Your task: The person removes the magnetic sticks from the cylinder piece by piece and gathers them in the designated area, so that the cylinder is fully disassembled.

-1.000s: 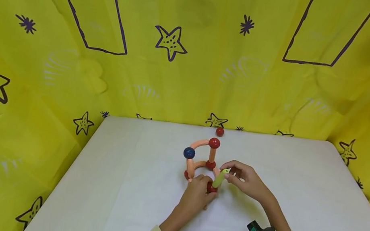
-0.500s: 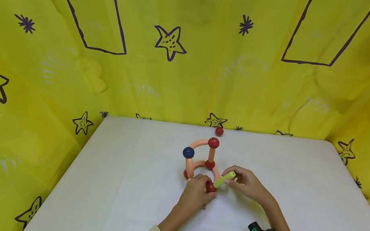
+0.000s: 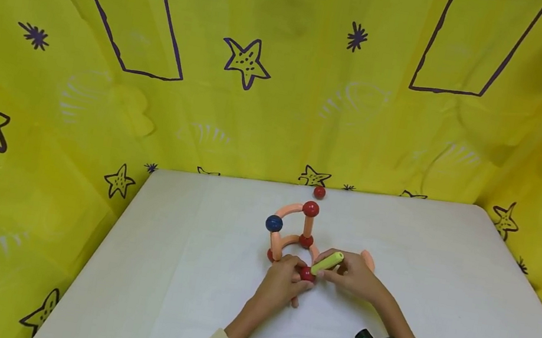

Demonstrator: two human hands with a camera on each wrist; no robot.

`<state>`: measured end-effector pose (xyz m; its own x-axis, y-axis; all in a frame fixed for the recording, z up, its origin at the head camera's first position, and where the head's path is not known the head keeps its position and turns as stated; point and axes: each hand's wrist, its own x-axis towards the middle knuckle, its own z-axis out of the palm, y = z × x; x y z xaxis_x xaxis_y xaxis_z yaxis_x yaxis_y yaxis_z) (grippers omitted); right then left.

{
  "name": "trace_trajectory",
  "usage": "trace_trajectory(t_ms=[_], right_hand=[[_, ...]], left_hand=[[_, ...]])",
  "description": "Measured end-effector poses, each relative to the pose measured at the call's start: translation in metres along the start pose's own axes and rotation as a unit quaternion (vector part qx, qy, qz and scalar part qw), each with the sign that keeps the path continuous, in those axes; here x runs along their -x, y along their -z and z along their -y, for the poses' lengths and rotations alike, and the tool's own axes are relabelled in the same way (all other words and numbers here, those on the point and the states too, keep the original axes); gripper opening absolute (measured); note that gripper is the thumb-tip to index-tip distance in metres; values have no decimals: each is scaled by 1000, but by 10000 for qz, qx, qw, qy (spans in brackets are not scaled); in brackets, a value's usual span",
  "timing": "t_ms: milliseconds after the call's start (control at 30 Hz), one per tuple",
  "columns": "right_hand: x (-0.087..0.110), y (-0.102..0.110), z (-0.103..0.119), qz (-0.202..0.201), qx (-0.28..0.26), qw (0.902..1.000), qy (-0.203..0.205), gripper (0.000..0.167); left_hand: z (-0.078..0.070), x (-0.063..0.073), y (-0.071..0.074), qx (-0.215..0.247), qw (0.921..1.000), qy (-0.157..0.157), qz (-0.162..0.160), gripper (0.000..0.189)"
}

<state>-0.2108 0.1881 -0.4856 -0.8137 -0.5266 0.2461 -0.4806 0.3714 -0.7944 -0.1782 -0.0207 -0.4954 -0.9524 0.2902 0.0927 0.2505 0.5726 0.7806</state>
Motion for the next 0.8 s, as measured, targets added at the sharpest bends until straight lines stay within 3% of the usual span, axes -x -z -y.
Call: trace_trajectory(t_ms=[433,800], right_hand=[[-3,-10,-5,-116,90,9999,42,13],[-2,-17,-6,-353,158,9992,-111,10]], left_hand=[[1,-2,-1,210,9997,125,-97,36],[0,0,-1,691,9972,268,52,34]])
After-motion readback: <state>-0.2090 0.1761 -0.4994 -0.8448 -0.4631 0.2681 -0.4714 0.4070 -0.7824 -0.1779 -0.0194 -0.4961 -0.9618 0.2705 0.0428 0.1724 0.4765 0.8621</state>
